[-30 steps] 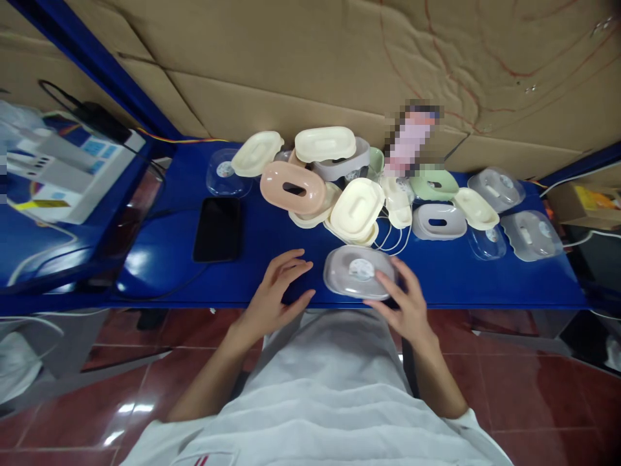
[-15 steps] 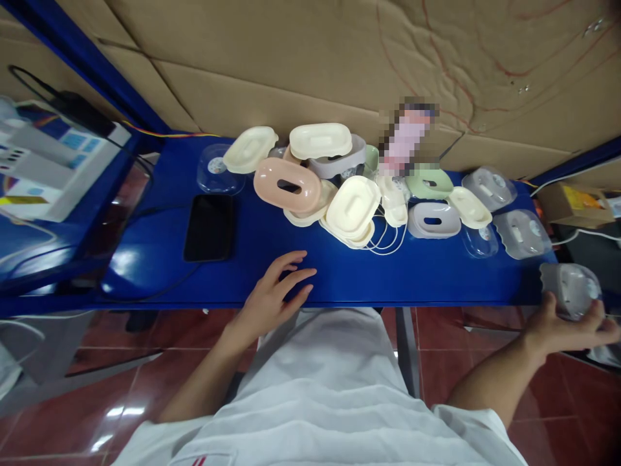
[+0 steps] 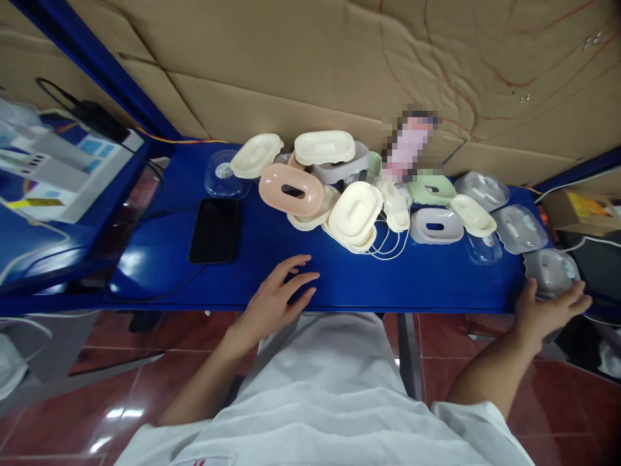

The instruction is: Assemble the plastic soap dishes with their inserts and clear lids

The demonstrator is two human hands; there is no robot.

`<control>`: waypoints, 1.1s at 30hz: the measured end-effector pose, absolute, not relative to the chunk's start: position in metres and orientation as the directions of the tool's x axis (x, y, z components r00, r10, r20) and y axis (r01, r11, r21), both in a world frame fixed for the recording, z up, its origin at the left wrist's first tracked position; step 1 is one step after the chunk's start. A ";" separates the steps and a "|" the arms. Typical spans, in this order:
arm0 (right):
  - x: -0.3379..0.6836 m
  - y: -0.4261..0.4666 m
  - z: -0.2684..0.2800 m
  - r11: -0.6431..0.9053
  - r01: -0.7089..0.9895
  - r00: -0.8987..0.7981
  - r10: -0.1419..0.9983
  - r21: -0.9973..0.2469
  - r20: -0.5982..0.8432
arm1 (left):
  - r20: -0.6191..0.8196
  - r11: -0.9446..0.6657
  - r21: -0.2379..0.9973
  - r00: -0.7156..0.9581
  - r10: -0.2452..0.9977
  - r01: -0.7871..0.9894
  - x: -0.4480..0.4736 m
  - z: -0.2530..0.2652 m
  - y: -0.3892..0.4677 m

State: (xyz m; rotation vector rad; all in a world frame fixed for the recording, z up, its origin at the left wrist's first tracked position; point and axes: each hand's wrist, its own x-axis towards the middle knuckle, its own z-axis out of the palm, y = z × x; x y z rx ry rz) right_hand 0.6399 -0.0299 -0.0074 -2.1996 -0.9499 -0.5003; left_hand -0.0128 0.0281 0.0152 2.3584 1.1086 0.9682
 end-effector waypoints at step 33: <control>0.335 0.013 0.031 0.180 0.969 -0.056 0.824 -0.167 0.564 | 0.380 -0.653 0.496 0.533 0.756 0.573 -0.011 0.016 0.031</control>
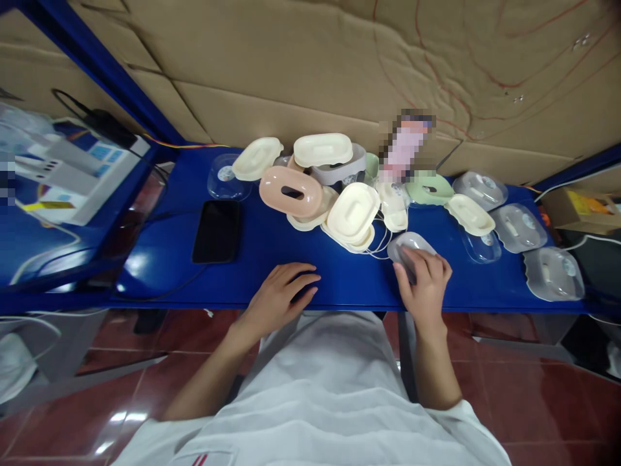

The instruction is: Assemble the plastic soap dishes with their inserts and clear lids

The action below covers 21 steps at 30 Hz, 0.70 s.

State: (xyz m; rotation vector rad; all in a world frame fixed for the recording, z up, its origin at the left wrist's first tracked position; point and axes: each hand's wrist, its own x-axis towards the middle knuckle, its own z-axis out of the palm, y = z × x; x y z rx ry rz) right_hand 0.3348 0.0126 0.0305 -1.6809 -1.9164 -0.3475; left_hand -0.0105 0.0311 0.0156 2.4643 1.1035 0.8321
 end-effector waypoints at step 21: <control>0.321 0.080 0.065 0.306 0.687 0.113 0.851 -0.659 0.513 | 0.356 -0.619 0.498 0.507 0.785 0.608 -0.009 0.015 0.030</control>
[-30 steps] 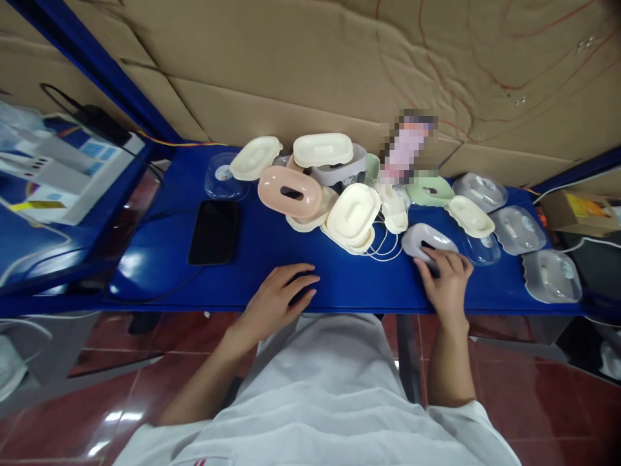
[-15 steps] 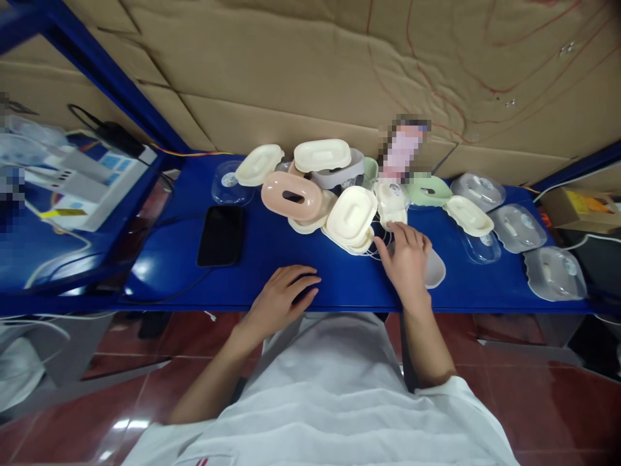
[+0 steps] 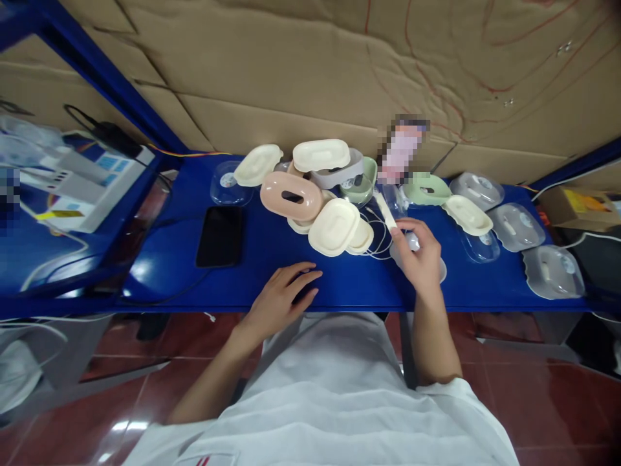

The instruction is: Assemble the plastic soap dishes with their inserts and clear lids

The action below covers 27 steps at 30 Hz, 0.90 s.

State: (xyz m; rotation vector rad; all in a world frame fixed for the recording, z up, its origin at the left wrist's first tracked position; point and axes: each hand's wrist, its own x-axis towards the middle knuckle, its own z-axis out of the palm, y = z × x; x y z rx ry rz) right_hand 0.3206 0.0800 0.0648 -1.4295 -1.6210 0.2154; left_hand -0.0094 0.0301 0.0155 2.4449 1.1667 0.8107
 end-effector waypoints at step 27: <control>0.366 -0.032 0.010 0.042 0.975 0.097 0.803 -0.217 0.588 | 0.392 -0.762 0.459 0.666 0.635 0.457 -0.012 0.022 0.026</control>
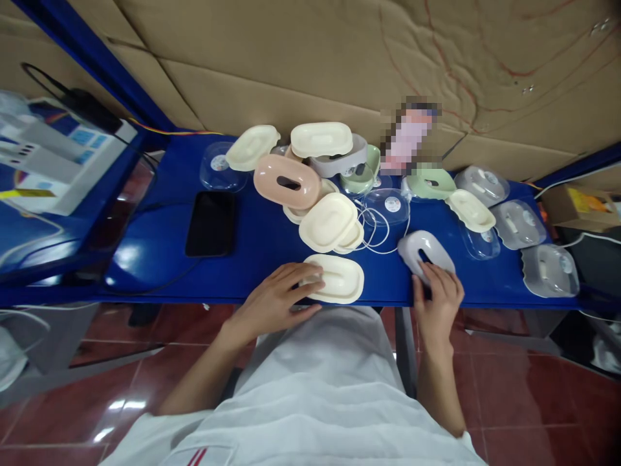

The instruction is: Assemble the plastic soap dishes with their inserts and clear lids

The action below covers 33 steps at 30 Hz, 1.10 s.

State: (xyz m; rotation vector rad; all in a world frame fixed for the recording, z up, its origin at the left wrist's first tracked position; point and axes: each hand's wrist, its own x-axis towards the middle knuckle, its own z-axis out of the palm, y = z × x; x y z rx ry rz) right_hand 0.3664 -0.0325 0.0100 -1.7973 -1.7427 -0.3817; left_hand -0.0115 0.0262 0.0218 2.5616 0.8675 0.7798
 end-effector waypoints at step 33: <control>0.373 0.087 0.054 0.430 0.837 -0.289 0.873 -0.339 0.393 | 0.405 -0.760 0.468 0.654 0.638 0.451 -0.014 0.025 0.024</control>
